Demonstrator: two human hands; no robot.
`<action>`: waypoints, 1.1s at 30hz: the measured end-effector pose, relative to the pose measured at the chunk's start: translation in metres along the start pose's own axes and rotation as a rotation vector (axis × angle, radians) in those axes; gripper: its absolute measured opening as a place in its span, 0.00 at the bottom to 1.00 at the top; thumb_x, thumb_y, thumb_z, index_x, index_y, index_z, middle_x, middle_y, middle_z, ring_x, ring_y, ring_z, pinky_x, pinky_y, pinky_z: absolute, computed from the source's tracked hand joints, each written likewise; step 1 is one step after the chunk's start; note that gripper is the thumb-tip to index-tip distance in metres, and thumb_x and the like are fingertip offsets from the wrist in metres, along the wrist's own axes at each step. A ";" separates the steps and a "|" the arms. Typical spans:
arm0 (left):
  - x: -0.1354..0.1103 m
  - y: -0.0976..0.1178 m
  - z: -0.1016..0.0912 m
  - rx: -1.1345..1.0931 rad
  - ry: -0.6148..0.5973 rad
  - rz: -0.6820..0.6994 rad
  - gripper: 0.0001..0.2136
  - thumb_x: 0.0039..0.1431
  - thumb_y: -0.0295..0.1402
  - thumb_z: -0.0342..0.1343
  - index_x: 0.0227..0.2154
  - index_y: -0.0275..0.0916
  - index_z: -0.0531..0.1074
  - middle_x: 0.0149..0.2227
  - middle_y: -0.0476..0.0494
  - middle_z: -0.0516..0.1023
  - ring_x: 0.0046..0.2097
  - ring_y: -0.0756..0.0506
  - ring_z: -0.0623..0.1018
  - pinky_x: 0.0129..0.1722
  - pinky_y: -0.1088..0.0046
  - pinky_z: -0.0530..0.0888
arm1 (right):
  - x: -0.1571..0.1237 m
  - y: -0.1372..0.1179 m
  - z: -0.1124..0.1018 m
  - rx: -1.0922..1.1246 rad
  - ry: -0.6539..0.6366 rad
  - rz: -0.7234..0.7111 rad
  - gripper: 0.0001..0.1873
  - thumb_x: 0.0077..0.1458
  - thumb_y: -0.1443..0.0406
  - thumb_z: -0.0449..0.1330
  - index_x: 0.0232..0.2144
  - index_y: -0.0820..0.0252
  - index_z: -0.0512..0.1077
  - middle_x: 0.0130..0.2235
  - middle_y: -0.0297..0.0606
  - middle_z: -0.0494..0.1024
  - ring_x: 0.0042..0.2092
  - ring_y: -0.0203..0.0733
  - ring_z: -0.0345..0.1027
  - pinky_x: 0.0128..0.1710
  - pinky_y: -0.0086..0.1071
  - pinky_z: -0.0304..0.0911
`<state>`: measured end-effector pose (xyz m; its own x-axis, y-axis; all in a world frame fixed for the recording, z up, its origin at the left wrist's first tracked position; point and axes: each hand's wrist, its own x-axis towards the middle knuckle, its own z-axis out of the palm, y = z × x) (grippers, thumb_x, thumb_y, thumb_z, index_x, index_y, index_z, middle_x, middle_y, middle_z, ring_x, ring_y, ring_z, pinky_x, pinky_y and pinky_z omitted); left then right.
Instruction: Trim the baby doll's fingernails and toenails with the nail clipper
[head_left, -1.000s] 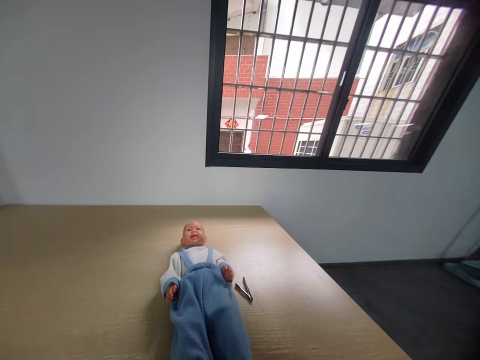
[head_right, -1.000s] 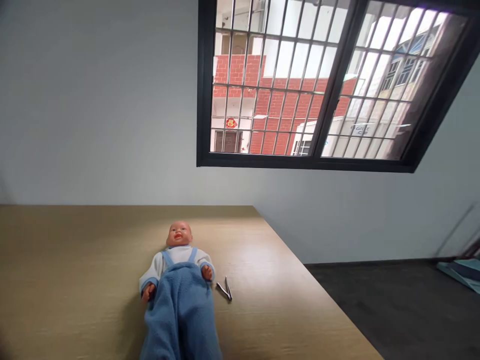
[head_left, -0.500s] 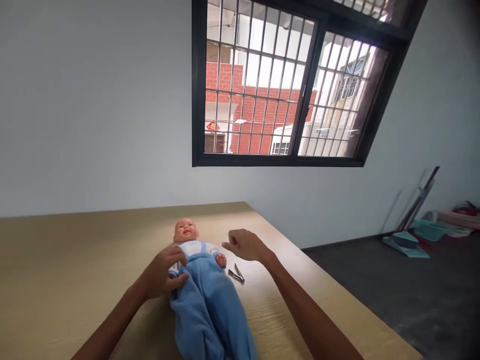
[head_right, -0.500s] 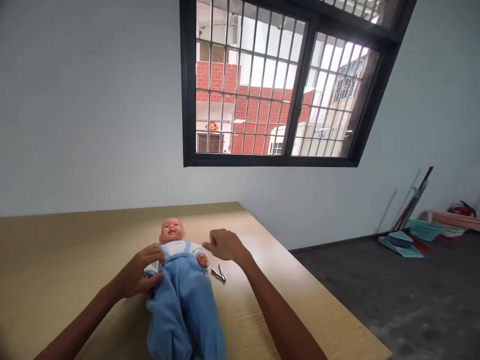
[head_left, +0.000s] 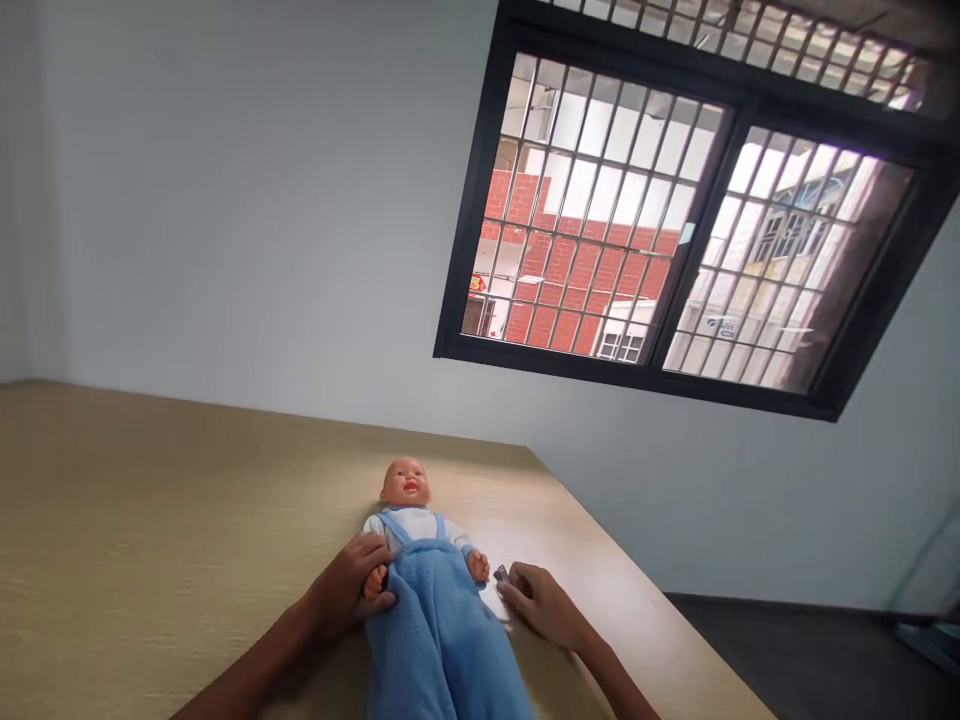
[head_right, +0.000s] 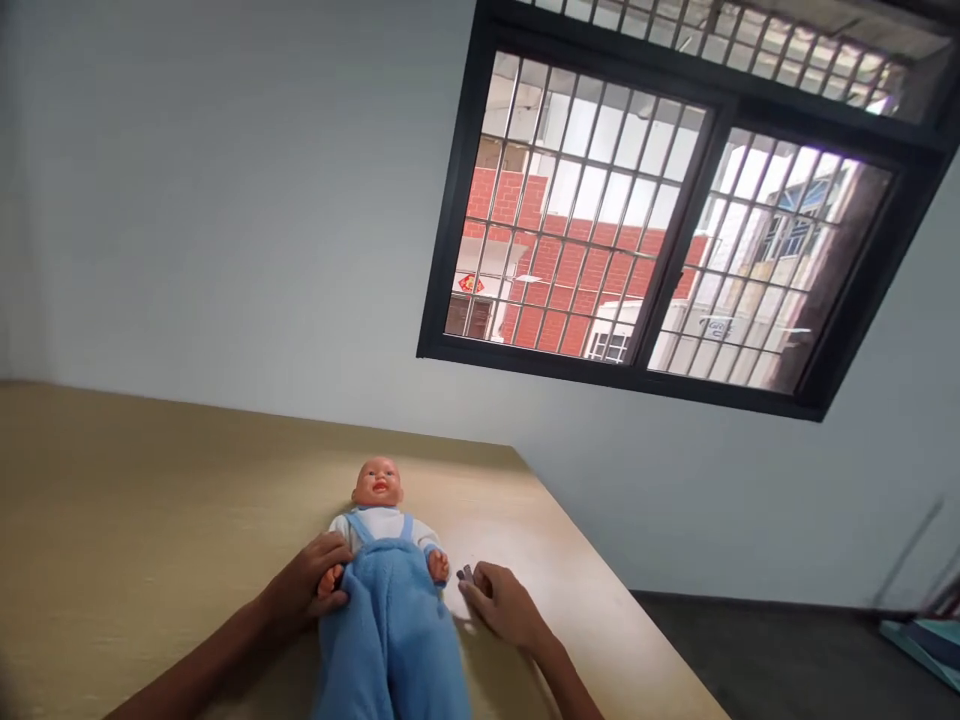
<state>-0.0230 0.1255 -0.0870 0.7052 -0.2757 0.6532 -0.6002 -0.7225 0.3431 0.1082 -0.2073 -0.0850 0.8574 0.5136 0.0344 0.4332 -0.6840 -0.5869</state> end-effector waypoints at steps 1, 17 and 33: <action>-0.001 0.004 0.002 -0.016 0.042 -0.015 0.20 0.65 0.51 0.47 0.33 0.39 0.68 0.33 0.44 0.73 0.35 0.44 0.72 0.37 0.68 0.71 | 0.001 0.002 -0.001 0.080 0.035 -0.016 0.14 0.65 0.58 0.60 0.48 0.62 0.71 0.48 0.39 0.75 0.45 0.43 0.73 0.44 0.41 0.72; -0.003 0.044 0.017 -0.114 0.237 -0.022 0.05 0.58 0.32 0.53 0.37 0.40 0.64 0.29 0.46 0.71 0.31 0.44 0.72 0.34 0.67 0.70 | -0.034 -0.096 -0.016 0.827 -0.005 -0.354 0.17 0.56 0.49 0.63 0.37 0.55 0.69 0.31 0.37 0.75 0.30 0.43 0.69 0.34 0.38 0.64; -0.002 0.045 0.023 -0.240 0.247 -0.067 0.15 0.66 0.44 0.46 0.28 0.40 0.61 0.25 0.46 0.66 0.29 0.45 0.68 0.30 0.66 0.62 | -0.007 -0.149 0.033 0.090 0.207 -1.163 0.08 0.65 0.62 0.57 0.34 0.57 0.62 0.30 0.31 0.75 0.29 0.33 0.71 0.35 0.29 0.65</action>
<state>-0.0427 0.0787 -0.0885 0.6512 -0.0493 0.7573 -0.6479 -0.5559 0.5208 0.0285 -0.0914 -0.0244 -0.0060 0.7035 0.7107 0.9683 0.1815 -0.1715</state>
